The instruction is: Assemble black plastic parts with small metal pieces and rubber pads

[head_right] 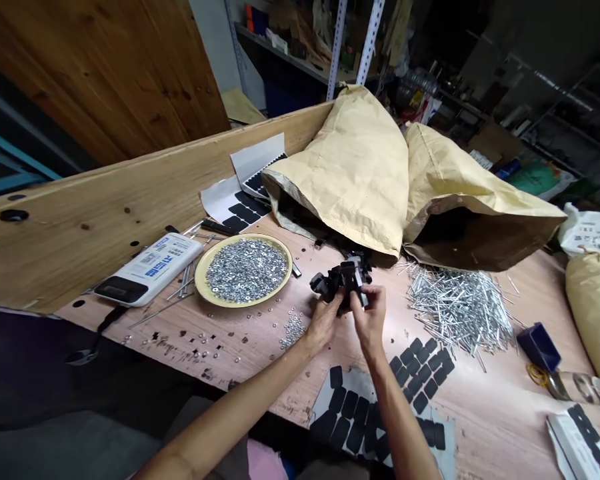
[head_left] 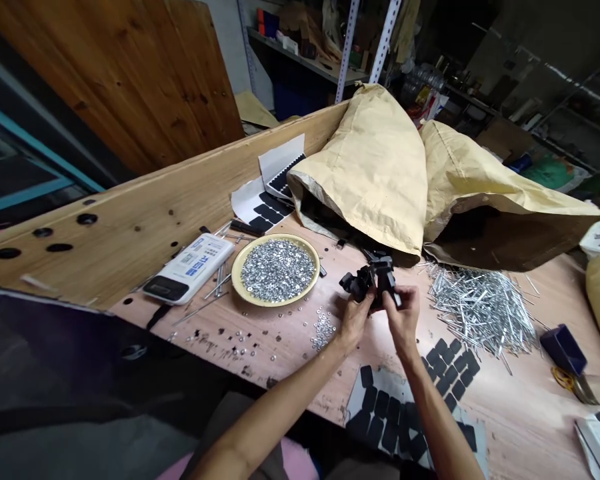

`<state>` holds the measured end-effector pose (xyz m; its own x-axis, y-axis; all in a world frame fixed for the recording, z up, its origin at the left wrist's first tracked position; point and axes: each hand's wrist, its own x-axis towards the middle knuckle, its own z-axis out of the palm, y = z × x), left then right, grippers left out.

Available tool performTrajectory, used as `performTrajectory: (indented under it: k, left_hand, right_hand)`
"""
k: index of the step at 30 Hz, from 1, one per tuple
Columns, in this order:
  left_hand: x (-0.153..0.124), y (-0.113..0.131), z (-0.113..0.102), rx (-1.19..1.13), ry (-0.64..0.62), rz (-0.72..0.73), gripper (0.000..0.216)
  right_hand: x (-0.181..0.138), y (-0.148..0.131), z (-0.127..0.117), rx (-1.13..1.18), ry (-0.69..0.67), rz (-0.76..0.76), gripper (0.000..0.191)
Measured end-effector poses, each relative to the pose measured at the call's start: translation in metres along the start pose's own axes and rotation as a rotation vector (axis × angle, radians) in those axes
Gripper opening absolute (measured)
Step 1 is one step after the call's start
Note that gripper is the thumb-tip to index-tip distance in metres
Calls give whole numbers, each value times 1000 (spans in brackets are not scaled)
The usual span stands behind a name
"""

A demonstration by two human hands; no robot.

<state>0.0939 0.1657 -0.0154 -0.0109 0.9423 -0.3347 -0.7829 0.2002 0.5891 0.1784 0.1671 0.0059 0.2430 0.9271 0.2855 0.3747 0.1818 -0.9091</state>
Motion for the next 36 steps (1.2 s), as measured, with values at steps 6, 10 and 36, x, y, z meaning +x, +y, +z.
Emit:
performTrajectory:
  k: [6, 10, 36]
  left_hand:
    - [-32, -4, 15, 16, -195, -70, 62]
    - [-47, -3, 22, 88, -322, -92, 61]
    - [-78, -20, 17, 458, -506, 137, 38]
  right_hand:
    - [-49, 17, -20, -204, 186, -165, 18]
    - [-67, 8, -35, -272, 174, -309, 18]
    - [-118, 5, -77, -15, 242, -38, 27]
